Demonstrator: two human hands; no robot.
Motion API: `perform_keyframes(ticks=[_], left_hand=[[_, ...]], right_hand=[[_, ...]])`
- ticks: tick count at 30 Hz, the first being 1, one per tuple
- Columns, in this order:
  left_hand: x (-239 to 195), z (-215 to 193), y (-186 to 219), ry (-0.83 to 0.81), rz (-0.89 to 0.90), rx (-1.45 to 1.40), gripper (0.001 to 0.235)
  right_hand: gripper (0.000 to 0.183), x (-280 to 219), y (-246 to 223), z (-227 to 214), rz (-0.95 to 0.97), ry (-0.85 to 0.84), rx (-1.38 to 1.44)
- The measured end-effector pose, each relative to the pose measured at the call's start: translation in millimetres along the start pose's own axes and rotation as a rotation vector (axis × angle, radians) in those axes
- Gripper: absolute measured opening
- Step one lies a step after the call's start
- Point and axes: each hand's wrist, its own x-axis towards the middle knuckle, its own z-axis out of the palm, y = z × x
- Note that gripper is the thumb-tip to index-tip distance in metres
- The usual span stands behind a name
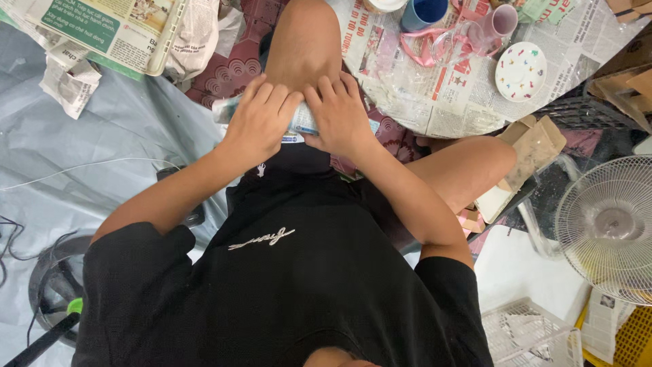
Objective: The person wraps various small dishes and cups in newspaper sheets. They pick up each item, fold a newspaper around it, and place the wrapped bundle into a nearby basket.
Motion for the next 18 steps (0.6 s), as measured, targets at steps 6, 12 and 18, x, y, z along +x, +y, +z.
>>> perform_keyframes(ticks=[6, 12, 18], left_hand=[[-3.3, -9.6, 16.7, 0.039, -0.044, 0.11, 0.056], [-14.4, -18.3, 30.1, 0.047, 0.002, 0.112, 0.06], [-27.5, -16.6, 22.3, -0.037, 0.002, 0.024, 0.05]], right_hand=[[0.084, -9.0, -6.8, 5.8, -0.018, 0.065, 0.026], [0.086, -29.1, -20.7, 4.3, -0.027, 0.058, -0.02], [0.088, -39.7, -21.8, 3.6, -0.065, 0.094, 0.051]])
